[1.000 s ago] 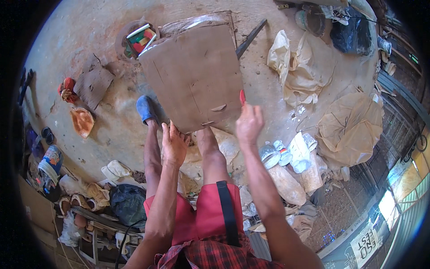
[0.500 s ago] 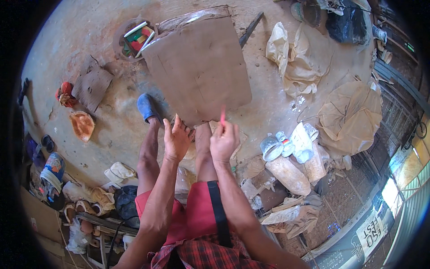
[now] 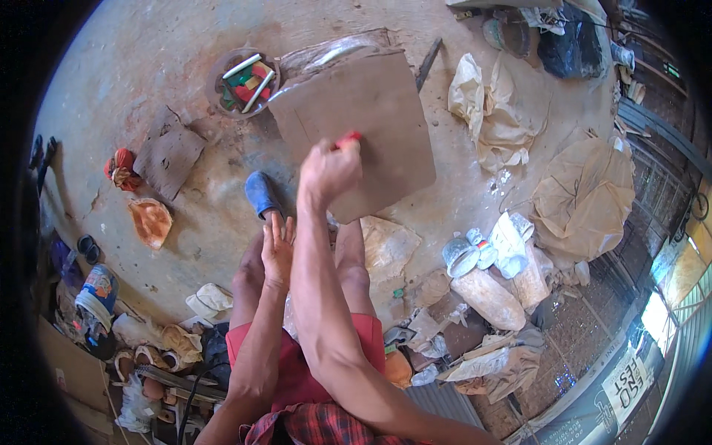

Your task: The person uses a red scraper to smooth a slab of clay, cuts a piece using a wire tool, and presses it into a two-part stone mold to shape it.

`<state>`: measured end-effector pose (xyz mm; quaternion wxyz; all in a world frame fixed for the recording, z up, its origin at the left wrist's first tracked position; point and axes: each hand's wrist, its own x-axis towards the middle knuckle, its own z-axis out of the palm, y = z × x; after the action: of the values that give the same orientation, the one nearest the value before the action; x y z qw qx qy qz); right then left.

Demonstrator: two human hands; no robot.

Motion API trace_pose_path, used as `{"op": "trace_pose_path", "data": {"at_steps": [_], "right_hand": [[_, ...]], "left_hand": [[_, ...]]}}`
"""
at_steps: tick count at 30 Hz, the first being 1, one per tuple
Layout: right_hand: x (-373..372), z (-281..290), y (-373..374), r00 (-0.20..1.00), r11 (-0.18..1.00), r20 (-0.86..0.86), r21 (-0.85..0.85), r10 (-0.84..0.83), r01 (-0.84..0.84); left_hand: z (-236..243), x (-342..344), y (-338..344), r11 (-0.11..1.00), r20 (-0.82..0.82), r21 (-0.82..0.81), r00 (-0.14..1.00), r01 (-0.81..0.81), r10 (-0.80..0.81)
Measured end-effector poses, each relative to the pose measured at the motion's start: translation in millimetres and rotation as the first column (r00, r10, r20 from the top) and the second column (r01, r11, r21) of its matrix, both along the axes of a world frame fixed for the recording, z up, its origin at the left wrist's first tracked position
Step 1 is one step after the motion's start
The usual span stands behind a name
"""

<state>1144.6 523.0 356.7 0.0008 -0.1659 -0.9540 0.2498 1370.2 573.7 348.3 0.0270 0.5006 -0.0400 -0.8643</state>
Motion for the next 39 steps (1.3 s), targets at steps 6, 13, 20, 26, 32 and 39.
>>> {"op": "trace_pose_path", "data": {"at_steps": [6, 13, 20, 26, 32, 39], "right_hand": [[-68.1, 14.8, -97.6, 0.887, 0.890, 0.074, -0.072, 0.455, -0.451], [-126.2, 10.1, -56.7, 0.036, 0.055, -0.227, 0.079, 0.973, -0.995], [-48.8, 31.5, 78.1, -0.334, -0.336, 0.037, 0.119, 0.942, -0.934], [10.0, 57.3, 186.5, -0.230, -0.196, 0.189, -0.183, 0.955, -0.963], [21.0, 63.2, 104.0, 0.135, 0.152, 0.072, -0.410, 0.988, -0.899], [-206.1, -3.7, 141.1, 0.817, 0.798, -0.123, -0.174, 0.563, -0.577]], "left_hand": [[4.1, 6.8, -12.1, 0.999, 0.021, -0.054, 1.000, 0.002, -0.001], [6.2, -21.1, 21.9, 0.995, 0.009, 0.098, 1.000, -0.022, 0.021], [19.0, -41.6, 52.0, 0.987, 0.079, 0.115, 0.992, -0.111, 0.103], [19.1, -35.0, 52.9, 0.930, 0.265, -0.034, 0.894, -0.366, 0.361], [-13.5, -14.3, 108.5, 0.877, 0.084, -0.104, 0.874, -0.469, 0.478], [-29.7, -98.1, 133.8, 0.849, 0.528, 0.019, 0.726, -0.528, 0.440]]}}
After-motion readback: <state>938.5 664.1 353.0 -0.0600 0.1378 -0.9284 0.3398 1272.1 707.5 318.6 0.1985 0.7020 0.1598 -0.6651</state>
